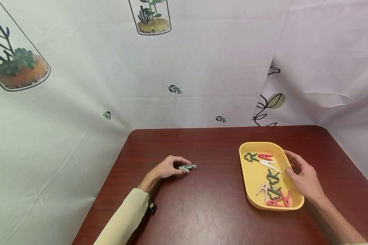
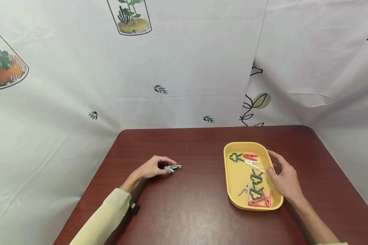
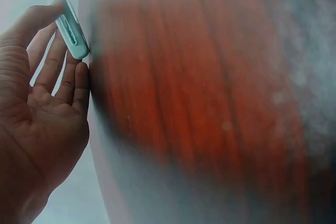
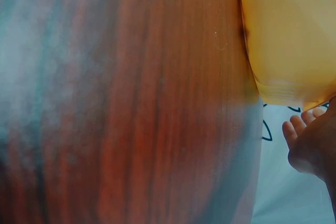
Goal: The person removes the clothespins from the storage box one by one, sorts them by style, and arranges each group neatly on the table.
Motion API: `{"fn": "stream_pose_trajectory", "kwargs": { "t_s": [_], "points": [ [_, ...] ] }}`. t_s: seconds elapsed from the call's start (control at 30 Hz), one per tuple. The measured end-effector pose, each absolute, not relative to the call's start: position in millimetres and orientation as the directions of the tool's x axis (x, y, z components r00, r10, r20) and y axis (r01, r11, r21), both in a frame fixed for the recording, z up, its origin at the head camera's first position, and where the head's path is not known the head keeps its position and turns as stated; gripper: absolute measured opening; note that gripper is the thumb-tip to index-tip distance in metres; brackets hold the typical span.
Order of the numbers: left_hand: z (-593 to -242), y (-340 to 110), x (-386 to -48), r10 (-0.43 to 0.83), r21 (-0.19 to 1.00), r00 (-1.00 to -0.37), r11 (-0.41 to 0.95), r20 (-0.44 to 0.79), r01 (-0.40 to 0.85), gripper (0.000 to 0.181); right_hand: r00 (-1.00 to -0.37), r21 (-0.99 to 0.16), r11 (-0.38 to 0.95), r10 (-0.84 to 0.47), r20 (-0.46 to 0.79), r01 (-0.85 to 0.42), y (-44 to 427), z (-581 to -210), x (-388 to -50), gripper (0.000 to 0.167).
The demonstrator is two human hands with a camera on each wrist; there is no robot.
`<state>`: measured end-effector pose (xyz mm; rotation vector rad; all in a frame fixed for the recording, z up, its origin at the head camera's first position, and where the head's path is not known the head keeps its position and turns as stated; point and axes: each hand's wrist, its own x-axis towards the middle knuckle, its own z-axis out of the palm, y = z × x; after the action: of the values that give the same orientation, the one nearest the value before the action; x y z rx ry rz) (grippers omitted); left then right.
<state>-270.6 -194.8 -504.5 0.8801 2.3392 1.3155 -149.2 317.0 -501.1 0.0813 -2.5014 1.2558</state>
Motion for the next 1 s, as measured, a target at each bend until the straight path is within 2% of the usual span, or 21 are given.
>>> {"fn": "stream_pose_trajectory", "kwargs": {
  "t_s": [0.27, 0.6, 0.8, 1.0],
  "points": [
    [-503, -196, -270, 0.675, 0.771, -0.737, 0.452, 0.033, 0.449, 0.032, -0.939, -0.767, 0.61, 0.106, 0.328, -0.199, 317, -501, -149, 0.057],
    [-504, -197, -269, 0.684, 0.759, -0.729, 0.456, 0.036, 0.465, 0.034, -0.942, -0.767, 0.614, 0.109, 0.317, -0.187, 317, -502, -150, 0.057],
    [-505, -198, -267, 0.634, 0.814, -0.773, 0.429, 0.037, 0.391, 0.034, -0.943, -0.773, 0.603, 0.098, 0.317, -0.197, 317, -502, -149, 0.057],
    [-500, -198, -259, 0.491, 0.816, -0.855, 0.419, 0.165, 0.398, 0.038, -0.944, -0.772, 0.606, 0.103, 0.314, -0.191, 316, -501, -149, 0.057]
  ]
}}
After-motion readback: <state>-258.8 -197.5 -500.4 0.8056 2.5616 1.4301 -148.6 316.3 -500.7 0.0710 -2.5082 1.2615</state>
